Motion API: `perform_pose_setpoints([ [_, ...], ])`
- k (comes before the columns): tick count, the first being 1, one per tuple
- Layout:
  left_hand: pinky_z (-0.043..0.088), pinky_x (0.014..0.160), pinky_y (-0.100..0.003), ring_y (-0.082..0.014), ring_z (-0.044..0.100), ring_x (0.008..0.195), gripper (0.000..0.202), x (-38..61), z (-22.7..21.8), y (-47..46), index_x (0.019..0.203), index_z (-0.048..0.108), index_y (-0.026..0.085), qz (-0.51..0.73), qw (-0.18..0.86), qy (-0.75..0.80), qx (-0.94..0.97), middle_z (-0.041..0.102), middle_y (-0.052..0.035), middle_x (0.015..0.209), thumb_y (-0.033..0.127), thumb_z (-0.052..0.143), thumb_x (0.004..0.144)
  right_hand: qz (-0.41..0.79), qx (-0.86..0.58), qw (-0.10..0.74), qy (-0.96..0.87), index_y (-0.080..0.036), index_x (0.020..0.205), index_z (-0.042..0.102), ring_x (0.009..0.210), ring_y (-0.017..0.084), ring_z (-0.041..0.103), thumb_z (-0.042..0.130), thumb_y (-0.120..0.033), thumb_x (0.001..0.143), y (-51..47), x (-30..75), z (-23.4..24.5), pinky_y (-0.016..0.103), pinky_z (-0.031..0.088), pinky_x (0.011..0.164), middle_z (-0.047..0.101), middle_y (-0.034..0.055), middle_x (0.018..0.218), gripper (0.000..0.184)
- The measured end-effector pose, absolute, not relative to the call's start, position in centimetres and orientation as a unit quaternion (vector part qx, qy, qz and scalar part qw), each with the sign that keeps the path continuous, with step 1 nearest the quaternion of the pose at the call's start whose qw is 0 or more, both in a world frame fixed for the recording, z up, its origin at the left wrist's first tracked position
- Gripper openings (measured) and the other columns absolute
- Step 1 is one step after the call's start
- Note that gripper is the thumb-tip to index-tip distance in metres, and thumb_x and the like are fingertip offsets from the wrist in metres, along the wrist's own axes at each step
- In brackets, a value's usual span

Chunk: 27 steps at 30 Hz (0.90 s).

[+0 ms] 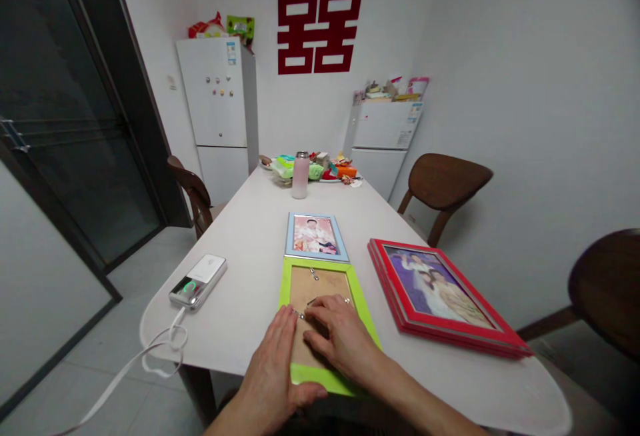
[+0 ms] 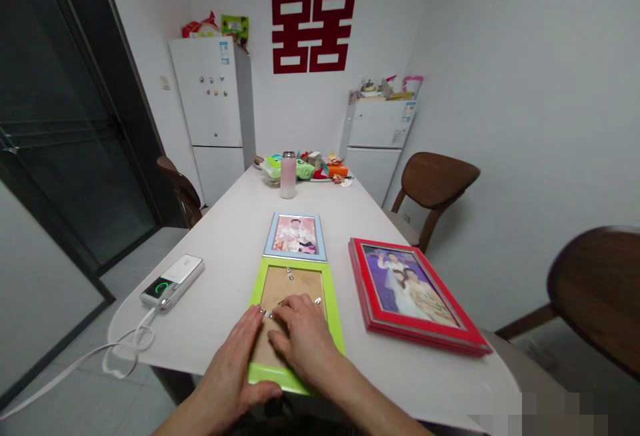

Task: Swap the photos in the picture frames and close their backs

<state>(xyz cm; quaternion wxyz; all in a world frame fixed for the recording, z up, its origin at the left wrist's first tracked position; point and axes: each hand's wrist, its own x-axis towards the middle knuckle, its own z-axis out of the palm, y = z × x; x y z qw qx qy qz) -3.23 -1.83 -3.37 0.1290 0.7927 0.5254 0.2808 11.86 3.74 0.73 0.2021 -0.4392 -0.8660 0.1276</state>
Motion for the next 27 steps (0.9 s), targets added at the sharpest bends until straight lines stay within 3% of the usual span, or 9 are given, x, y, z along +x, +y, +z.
perform_pose_setpoints([
  [5, 0.028, 0.096, -0.049, -0.0309, 0.025, 0.120, 0.098, -3.0, -3.2, -1.9, 0.127, 0.014, 0.010, 0.282, 0.138, 0.544, 0.779, 0.029, -0.0232, 0.130, 0.025, 0.074, 0.051, 0.104, -0.462, 0.167, -0.865, -0.017, 0.073, 0.061, 0.080, 0.017, 0.046, 0.048, -0.027, 0.075, 5.5, 9.2, 0.8, 0.026, 0.032, 0.070, 0.056, 0.0057, 0.079, 0.017],
  [13, 0.029, 0.095, -0.049, -0.0322, 0.024, 0.120, 0.099, -3.2, -3.4, -1.7, 0.127, 0.014, 0.008, 0.284, 0.129, 0.529, 0.789, 0.028, -0.0244, 0.129, 0.033, 0.073, 0.052, 0.071, -0.496, 0.174, -0.848, -0.016, 0.074, 0.060, 0.079, 0.015, 0.048, 0.044, -0.025, 0.077, 7.5, 9.4, 0.1, 0.024, 0.031, 0.072, 0.057, 0.0048, 0.079, 0.018],
  [20, 0.030, 0.095, -0.048, -0.0326, 0.027, 0.119, 0.099, -2.4, -3.9, -1.2, 0.127, 0.016, 0.008, 0.297, 0.123, 0.519, 0.792, 0.030, -0.0245, 0.128, 0.037, 0.073, 0.051, 0.024, -0.578, 0.167, -0.798, -0.013, 0.083, 0.061, 0.082, 0.019, 0.046, 0.040, -0.025, 0.077, 11.5, 11.4, -1.1, 0.029, 0.030, 0.074, 0.055, 0.0102, 0.086, 0.024],
  [27, 0.032, 0.093, -0.049, -0.0326, 0.028, 0.118, 0.098, -2.2, -4.5, -1.1, 0.129, 0.012, 0.012, 0.313, 0.091, 0.506, 0.799, 0.031, -0.0227, 0.128, 0.043, 0.069, 0.055, 0.017, -0.591, 0.165, -0.789, -0.021, 0.094, 0.060, 0.085, 0.019, 0.045, 0.040, -0.027, 0.078, 12.0, 11.8, -1.8, 0.028, 0.030, 0.070, 0.054, 0.0065, 0.090, 0.027],
])
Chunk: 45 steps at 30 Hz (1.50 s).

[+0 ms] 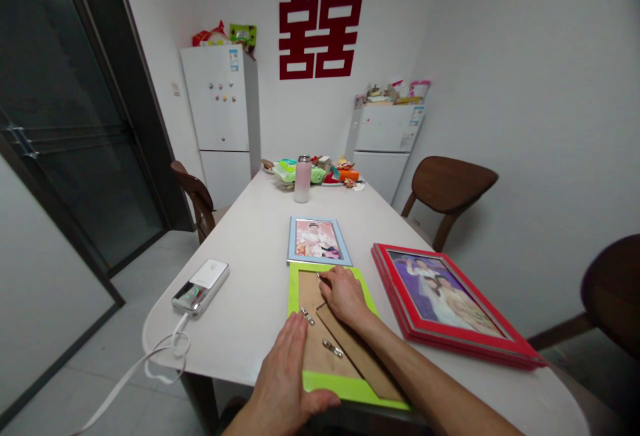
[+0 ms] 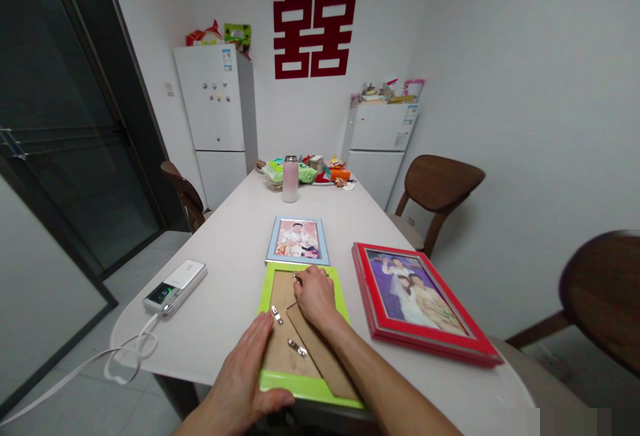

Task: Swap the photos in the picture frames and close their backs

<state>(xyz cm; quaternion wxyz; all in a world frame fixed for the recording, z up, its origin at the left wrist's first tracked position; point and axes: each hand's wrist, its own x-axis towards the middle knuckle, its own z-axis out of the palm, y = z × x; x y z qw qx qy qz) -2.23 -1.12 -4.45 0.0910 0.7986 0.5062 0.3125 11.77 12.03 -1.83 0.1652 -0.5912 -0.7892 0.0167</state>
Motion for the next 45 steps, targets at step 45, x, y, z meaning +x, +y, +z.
perform_pose_setpoints([
  [45, 0.048, 0.057, -0.027, -0.0187, 0.062, 0.066, 0.034, -6.0, 1.2, 0.8, 0.095, 0.051, 0.014, 0.568, 0.579, 0.455, 0.368, 0.066, -0.0024, 0.078, 0.031, 0.059, 0.067, 0.209, -0.471, 0.257, -0.818, -0.018, 0.102, 0.054, 0.084, 0.017, 0.050, 0.047, -0.031, 0.071, 3.8, 14.1, 4.1, 0.028, 0.039, 0.076, 0.053, 0.0069, 0.093, 0.033],
])
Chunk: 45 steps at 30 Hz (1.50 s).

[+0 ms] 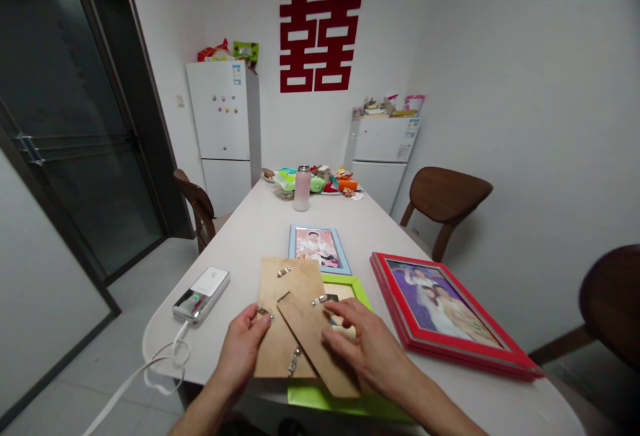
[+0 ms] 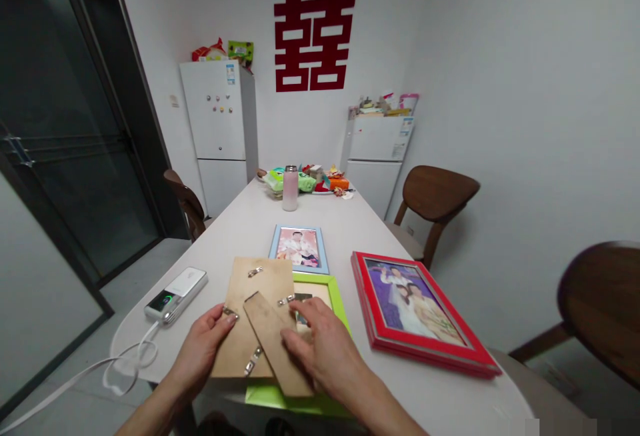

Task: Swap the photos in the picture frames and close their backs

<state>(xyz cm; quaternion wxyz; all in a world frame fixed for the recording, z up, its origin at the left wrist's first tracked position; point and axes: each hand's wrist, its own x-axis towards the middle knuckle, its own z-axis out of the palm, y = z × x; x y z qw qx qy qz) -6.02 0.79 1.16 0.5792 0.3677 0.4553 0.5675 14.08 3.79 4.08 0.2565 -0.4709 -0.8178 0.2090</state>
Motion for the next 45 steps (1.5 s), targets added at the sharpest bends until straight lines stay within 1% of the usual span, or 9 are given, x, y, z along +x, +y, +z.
perform_pose_setpoints([
  [6, 0.047, 0.055, -0.028, -0.0186, 0.062, 0.061, 0.026, -10.3, 0.7, 0.0, 0.088, 0.053, 0.016, 0.559, 0.586, 0.484, 0.333, 0.065, 0.0008, 0.066, 0.031, 0.060, 0.068, 0.097, -0.582, 0.177, -0.787, -0.010, 0.108, 0.051, 0.085, 0.021, 0.052, 0.043, -0.031, 0.074, 6.2, 17.3, 0.9, 0.031, 0.038, 0.077, 0.055, 0.0131, 0.094, 0.041],
  [12, 0.047, 0.054, -0.027, -0.0181, 0.062, 0.058, 0.027, -9.2, 0.6, 0.0, 0.086, 0.052, 0.015, 0.543, 0.579, 0.500, 0.346, 0.065, -0.0005, 0.068, 0.035, 0.057, 0.069, 0.034, -0.581, 0.158, -0.798, -0.010, 0.108, 0.051, 0.092, 0.022, 0.048, 0.042, -0.031, 0.074, 6.1, 16.9, 0.7, 0.031, 0.034, 0.082, 0.053, 0.0132, 0.100, 0.041],
  [22, 0.044, 0.056, -0.026, -0.0174, 0.060, 0.060, 0.031, -12.1, 0.0, 0.7, 0.093, 0.048, 0.015, 0.487, 0.484, 0.588, 0.427, 0.062, 0.0006, 0.067, 0.033, 0.055, 0.068, 0.069, -0.635, 0.099, -0.763, -0.007, 0.115, 0.041, 0.078, 0.021, 0.055, 0.042, -0.014, 0.070, 7.1, 18.0, -0.4, 0.029, 0.037, 0.070, 0.058, 0.0139, 0.088, 0.046],
  [28, 0.040, 0.059, -0.026, -0.0189, 0.057, 0.060, 0.045, -12.9, -0.3, 0.6, 0.111, 0.041, 0.014, 0.418, 0.297, 0.693, 0.507, 0.056, 0.0031, 0.057, 0.031, 0.052, 0.070, 0.141, -0.637, 0.199, -0.731, -0.005, 0.119, 0.034, 0.091, 0.022, 0.053, 0.042, -0.014, 0.062, 7.3, 18.0, 0.8, 0.029, 0.038, 0.076, 0.055, 0.0165, 0.101, 0.058],
  [31, 0.039, 0.068, -0.030, -0.0217, 0.058, 0.075, 0.042, -12.7, 0.4, 0.4, 0.112, 0.042, 0.014, 0.299, 0.136, 0.744, 0.581, 0.060, -0.0034, 0.074, 0.028, 0.046, 0.073, 0.329, -0.632, 0.284, -0.641, -0.011, 0.126, 0.023, 0.068, 0.017, 0.059, 0.038, -0.016, 0.063, 6.8, 18.0, 1.8, 0.026, 0.044, 0.060, 0.060, 0.0091, 0.087, 0.065],
  [34, 0.037, 0.080, -0.035, -0.0245, 0.051, 0.095, 0.040, -11.5, 1.0, 0.6, 0.111, 0.044, 0.011, 0.256, 0.057, 0.733, 0.628, 0.056, -0.0112, 0.098, 0.024, 0.046, 0.073, 0.521, -0.566, 0.362, -0.527, -0.019, 0.130, 0.009, 0.048, 0.014, 0.056, 0.036, -0.020, 0.066, 6.0, 17.9, 2.7, 0.026, 0.043, 0.047, 0.061, 0.0010, 0.069, 0.070],
  [39, 0.031, 0.093, -0.038, -0.0232, 0.041, 0.109, 0.047, -4.9, 1.8, 0.5, 0.115, 0.040, 0.014, 0.354, 0.145, 0.615, 0.689, 0.046, -0.0113, 0.117, 0.023, 0.050, 0.071, 0.611, -0.493, 0.431, -0.445, -0.024, 0.131, 0.003, 0.044, 0.013, 0.055, 0.046, -0.019, 0.064, 5.1, 17.7, 3.9, 0.027, 0.045, 0.047, 0.059, -0.0031, 0.062, 0.079],
  [42, 0.028, 0.096, -0.043, -0.0277, 0.030, 0.117, 0.078, 0.1, 2.1, -0.1, 0.125, 0.026, 0.015, 0.357, 0.229, 0.524, 0.739, 0.032, -0.0127, 0.130, 0.032, 0.064, 0.059, 0.603, -0.493, 0.436, -0.451, -0.025, 0.130, 0.006, 0.040, 0.012, 0.051, 0.052, -0.023, 0.066, 5.0, 17.3, 4.4, 0.027, 0.044, 0.046, 0.054, -0.0061, 0.053, 0.079],
  [45, 0.026, 0.097, -0.045, -0.0285, 0.027, 0.119, 0.078, 3.1, 2.4, -0.4, 0.126, 0.024, 0.014, 0.370, 0.200, 0.446, 0.790, 0.028, -0.0130, 0.132, 0.024, 0.063, 0.059, 0.584, -0.487, 0.434, -0.483, -0.024, 0.130, 0.010, 0.040, 0.010, 0.049, 0.055, -0.027, 0.066, 5.1, 17.2, 4.4, 0.025, 0.043, 0.047, 0.054, -0.0065, 0.053, 0.079],
])
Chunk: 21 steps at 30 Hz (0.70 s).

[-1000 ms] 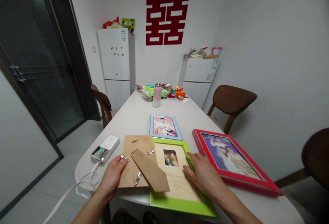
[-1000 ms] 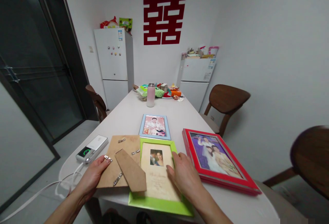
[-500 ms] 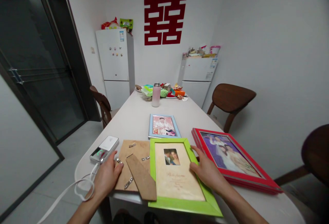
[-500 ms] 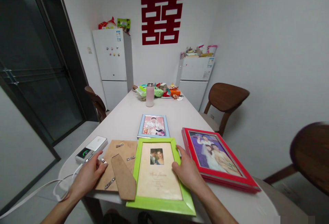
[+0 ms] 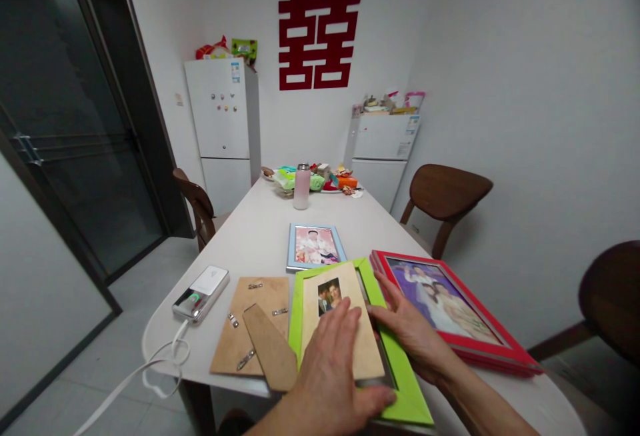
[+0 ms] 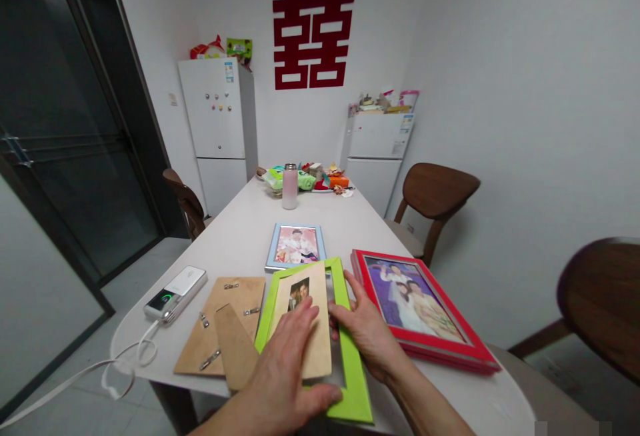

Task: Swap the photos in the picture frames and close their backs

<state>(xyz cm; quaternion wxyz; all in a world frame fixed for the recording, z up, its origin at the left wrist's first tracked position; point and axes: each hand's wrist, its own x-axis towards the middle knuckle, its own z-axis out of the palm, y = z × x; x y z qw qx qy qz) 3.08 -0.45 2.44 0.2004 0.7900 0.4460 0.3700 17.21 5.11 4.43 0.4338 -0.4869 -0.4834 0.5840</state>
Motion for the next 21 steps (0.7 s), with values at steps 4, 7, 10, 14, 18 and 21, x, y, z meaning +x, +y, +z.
perform_pose_setpoints([
  [4, 0.038, 0.088, -0.036, -0.0203, 0.046, 0.101, 0.063, 2.5, 3.7, -0.4, 0.120, 0.031, 0.018, 0.449, 0.145, 0.412, 0.779, 0.049, -0.0079, 0.110, 0.005, 0.046, 0.061, 0.532, -0.517, 0.416, -0.527, -0.023, 0.131, 0.010, 0.047, 0.011, 0.052, 0.054, -0.028, 0.066, 6.0, 17.8, 3.6, 0.022, 0.041, 0.044, 0.057, -0.0034, 0.064, 0.078],
  [7, 0.045, 0.073, -0.031, -0.0173, 0.053, 0.083, 0.054, -0.3, 4.7, -0.5, 0.118, 0.034, 0.017, 0.504, 0.143, 0.487, 0.699, 0.053, -0.0066, 0.096, 0.007, 0.043, 0.065, 0.405, -0.581, 0.350, -0.613, -0.014, 0.130, 0.019, 0.060, 0.015, 0.057, 0.048, -0.023, 0.067, 6.9, 18.4, 2.7, 0.026, 0.044, 0.053, 0.060, 0.0037, 0.075, 0.070],
  [10, 0.043, 0.076, -0.033, -0.0191, 0.052, 0.086, 0.047, -3.6, 4.4, -0.7, 0.114, 0.037, 0.016, 0.527, 0.171, 0.574, 0.602, 0.052, -0.0068, 0.097, 0.014, 0.044, 0.068, 0.246, -0.626, 0.263, -0.692, -0.004, 0.124, 0.032, 0.085, 0.021, 0.056, 0.042, -0.016, 0.067, 7.5, 18.7, 1.8, 0.031, 0.041, 0.075, 0.058, 0.0154, 0.099, 0.060],
  [14, 0.042, 0.079, -0.033, -0.0194, 0.053, 0.090, 0.047, -7.1, 1.5, -0.9, 0.113, 0.036, 0.015, 0.535, 0.283, 0.598, 0.525, 0.055, -0.0054, 0.096, 0.016, 0.044, 0.067, 0.142, -0.630, 0.198, -0.738, 0.001, 0.120, 0.036, 0.098, 0.022, 0.051, 0.038, -0.013, 0.069, 7.7, 18.6, 0.1, 0.032, 0.036, 0.085, 0.053, 0.0193, 0.108, 0.053],
  [18, 0.045, 0.068, -0.030, -0.0184, 0.058, 0.076, 0.045, -8.3, -0.5, -1.2, 0.112, 0.035, 0.013, 0.488, 0.319, 0.624, 0.520, 0.058, -0.0032, 0.085, 0.017, 0.041, 0.067, 0.080, -0.625, 0.161, -0.760, 0.001, 0.117, 0.040, 0.089, 0.022, 0.054, 0.037, -0.011, 0.070, 7.7, 18.3, -1.1, 0.030, 0.038, 0.080, 0.058, 0.0174, 0.095, 0.049],
  [21, 0.043, 0.075, -0.033, -0.0201, 0.056, 0.083, 0.044, -8.5, -0.3, -1.4, 0.112, 0.038, 0.015, 0.411, 0.241, 0.658, 0.583, 0.058, -0.0036, 0.087, 0.017, 0.041, 0.068, 0.054, -0.623, 0.137, -0.768, 0.002, 0.115, 0.043, 0.083, 0.022, 0.053, 0.037, -0.009, 0.071, 7.8, 18.0, -1.5, 0.030, 0.038, 0.077, 0.057, 0.0168, 0.089, 0.047],
])
